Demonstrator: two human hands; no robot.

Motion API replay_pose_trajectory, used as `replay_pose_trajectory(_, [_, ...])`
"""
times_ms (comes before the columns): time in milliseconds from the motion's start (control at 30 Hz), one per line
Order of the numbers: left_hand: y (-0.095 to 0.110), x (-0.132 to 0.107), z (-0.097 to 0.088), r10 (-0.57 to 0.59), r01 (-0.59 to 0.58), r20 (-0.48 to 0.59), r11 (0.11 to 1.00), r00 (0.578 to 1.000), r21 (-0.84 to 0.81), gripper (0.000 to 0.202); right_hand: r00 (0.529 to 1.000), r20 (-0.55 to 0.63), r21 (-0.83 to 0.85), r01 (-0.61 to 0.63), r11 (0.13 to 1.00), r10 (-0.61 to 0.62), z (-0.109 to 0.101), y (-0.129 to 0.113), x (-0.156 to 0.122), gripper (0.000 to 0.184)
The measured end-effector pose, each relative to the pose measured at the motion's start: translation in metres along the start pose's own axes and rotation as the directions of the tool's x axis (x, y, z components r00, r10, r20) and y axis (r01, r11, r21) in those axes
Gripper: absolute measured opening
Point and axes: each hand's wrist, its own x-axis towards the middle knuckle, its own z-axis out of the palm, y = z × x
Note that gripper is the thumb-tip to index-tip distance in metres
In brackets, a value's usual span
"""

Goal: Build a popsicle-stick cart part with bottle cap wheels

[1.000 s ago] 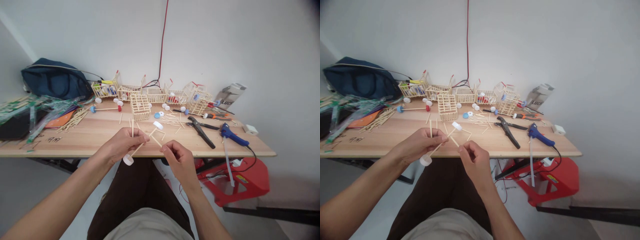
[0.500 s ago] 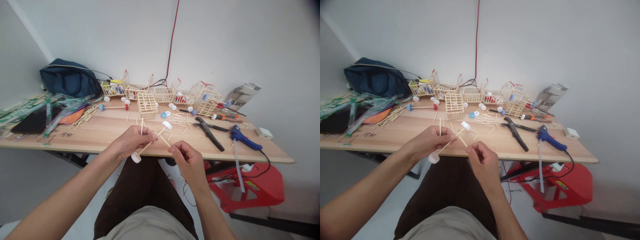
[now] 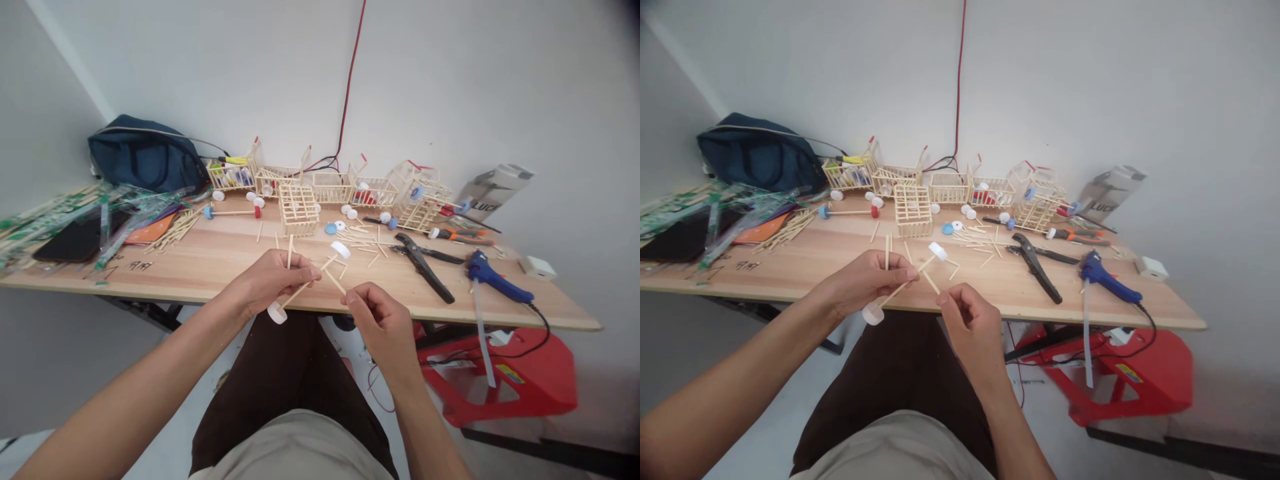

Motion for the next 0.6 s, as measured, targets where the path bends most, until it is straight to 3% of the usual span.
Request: replay_pose_trajectory(600, [-0.0001,0.0003,0.0001,-0.005,0.005,-0.001,1.000,1.000,0.026,0.026,1.000,0.005,0.044,-0.020,0.999,0.020,0.0016,-0.0010,-0.0025,0.026])
